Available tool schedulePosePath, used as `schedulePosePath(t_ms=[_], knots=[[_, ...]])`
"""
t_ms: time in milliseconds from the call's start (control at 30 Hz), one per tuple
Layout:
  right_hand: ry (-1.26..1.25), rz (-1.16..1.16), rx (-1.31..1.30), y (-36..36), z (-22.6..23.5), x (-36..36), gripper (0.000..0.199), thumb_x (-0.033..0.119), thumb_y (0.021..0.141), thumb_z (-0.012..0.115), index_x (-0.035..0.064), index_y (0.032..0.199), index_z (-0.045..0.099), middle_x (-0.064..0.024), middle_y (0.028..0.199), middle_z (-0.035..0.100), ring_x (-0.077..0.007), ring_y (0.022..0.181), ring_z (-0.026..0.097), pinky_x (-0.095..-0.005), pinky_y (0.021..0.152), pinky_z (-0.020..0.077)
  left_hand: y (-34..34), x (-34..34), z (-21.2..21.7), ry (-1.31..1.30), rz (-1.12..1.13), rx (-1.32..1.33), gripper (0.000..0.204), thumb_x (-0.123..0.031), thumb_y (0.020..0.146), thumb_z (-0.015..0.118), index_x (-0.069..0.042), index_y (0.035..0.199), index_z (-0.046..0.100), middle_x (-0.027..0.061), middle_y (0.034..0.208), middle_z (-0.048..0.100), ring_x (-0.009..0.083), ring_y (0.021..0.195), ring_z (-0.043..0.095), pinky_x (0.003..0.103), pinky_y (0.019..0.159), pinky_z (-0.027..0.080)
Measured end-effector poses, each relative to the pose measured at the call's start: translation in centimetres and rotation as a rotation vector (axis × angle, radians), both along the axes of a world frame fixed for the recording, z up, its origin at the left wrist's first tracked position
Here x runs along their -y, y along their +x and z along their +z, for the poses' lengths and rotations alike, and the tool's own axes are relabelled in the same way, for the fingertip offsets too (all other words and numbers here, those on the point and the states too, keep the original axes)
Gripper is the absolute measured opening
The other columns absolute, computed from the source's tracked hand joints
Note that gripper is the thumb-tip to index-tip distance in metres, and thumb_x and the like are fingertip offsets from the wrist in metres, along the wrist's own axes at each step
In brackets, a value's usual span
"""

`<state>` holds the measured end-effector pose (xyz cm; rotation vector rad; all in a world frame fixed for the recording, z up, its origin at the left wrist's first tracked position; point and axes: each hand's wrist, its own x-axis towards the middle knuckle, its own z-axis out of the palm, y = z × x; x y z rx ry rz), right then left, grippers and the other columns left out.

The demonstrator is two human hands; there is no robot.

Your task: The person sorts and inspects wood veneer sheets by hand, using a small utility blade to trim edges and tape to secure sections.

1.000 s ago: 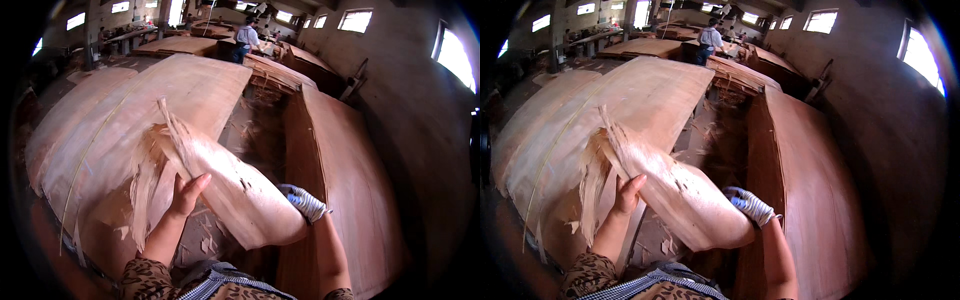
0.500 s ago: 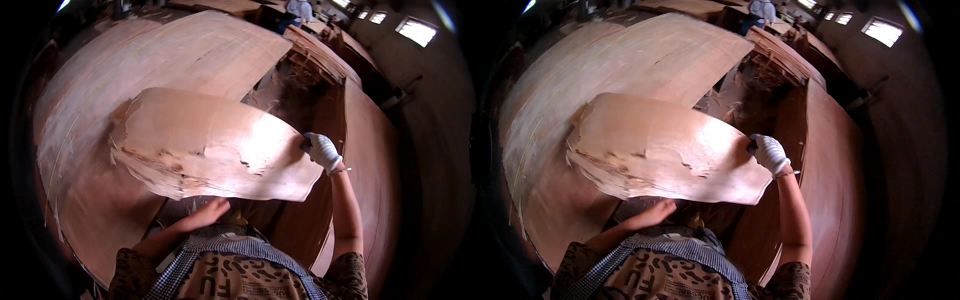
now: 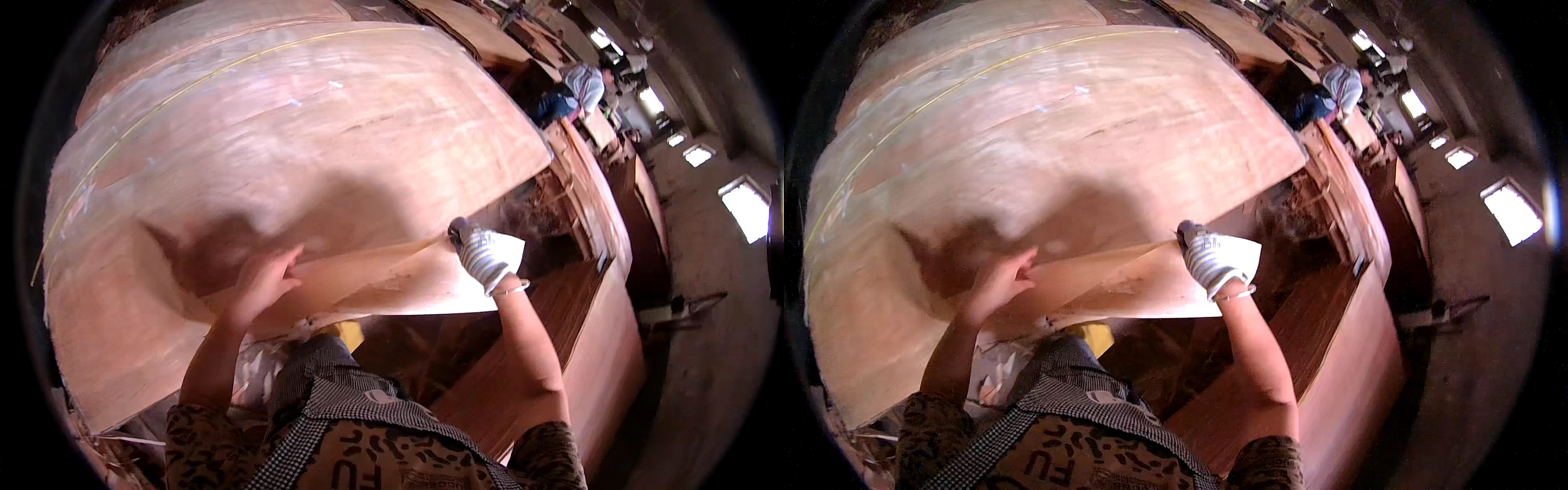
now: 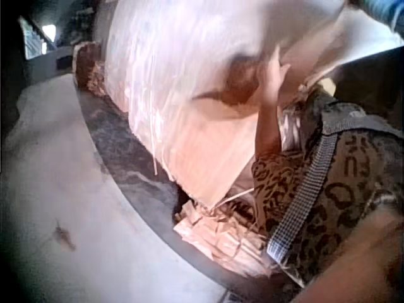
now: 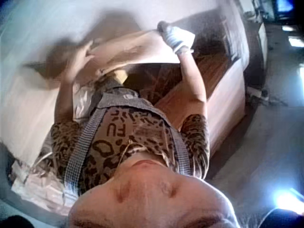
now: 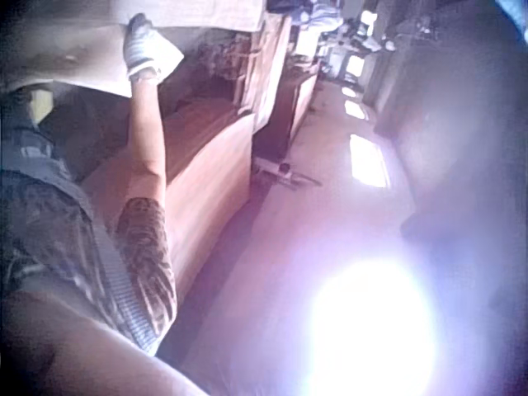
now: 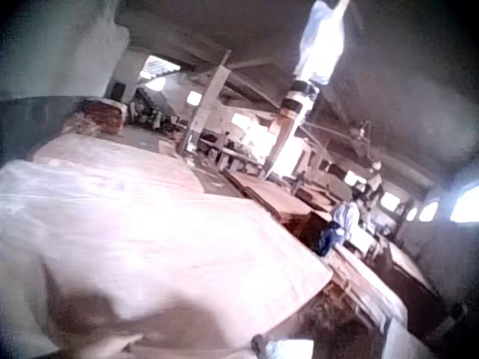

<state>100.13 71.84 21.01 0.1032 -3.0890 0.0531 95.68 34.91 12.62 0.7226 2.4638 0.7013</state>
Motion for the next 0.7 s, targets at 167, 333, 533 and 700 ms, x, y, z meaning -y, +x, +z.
schedulePosePath(t_ms=[167, 333, 533, 700], knots=[[-0.043, 0.014, 0.077, -7.7, -2.0, -9.3, 0.009, 0.015, 0.079, 0.053, 0.0069, 0.084, 0.053, -0.0190, 0.075, 0.059, -0.0372, 0.072, 0.057, -0.0422, 0.061, 0.0438, -3.1, -9.8, -1.8, 0.308, 0.030, -0.067, 0.084, -0.037, 0.068, 0.068, -0.004, 0.132, 0.025, 0.0179, 0.129, 0.037, 0.0301, 0.122, 0.033, 0.044, 0.099, 0.026], [-0.065, 0.049, 0.122, -15.7, -4.4, -14.1, 0.010, 0.016, 0.079, 0.054, 0.0078, 0.083, 0.054, -0.0179, 0.076, 0.059, -0.0358, 0.073, 0.057, -0.0417, 0.063, 0.0446, -3.9, -15.7, -0.7, 0.009, -0.068, -0.687, 0.052, -0.033, 0.074, 0.060, -0.003, 0.116, 0.049, 0.0207, 0.107, 0.054, 0.0306, 0.100, 0.052, 0.036, 0.086, 0.041], [0.005, 0.291, 0.169, -28.4, -9.6, -18.2, 0.017, 0.024, 0.080, 0.052, 0.0092, 0.087, 0.056, -0.0159, 0.085, 0.060, -0.0339, 0.078, 0.058, -0.0425, 0.068, 0.0460, -11.4, -11.8, -5.7, -0.315, 0.454, -0.483, 0.010, -0.014, 0.074, 0.051, -0.007, 0.067, 0.051, 0.0139, 0.065, 0.054, 0.0305, 0.065, 0.054, 0.043, 0.058, 0.042], [-0.024, 0.386, 0.238, -37.8, -15.0, -17.8, 0.020, 0.024, 0.080, 0.050, 0.0070, 0.089, 0.057, -0.0181, 0.087, 0.060, -0.0342, 0.080, 0.058, -0.0426, 0.070, 0.0466, -17.9, -12.3, -6.7, -0.457, 0.662, -0.622, 0.003, -0.012, 0.071, 0.054, -0.009, 0.072, 0.053, 0.0088, 0.072, 0.056, 0.0259, 0.076, 0.055, 0.039, 0.073, 0.041]])
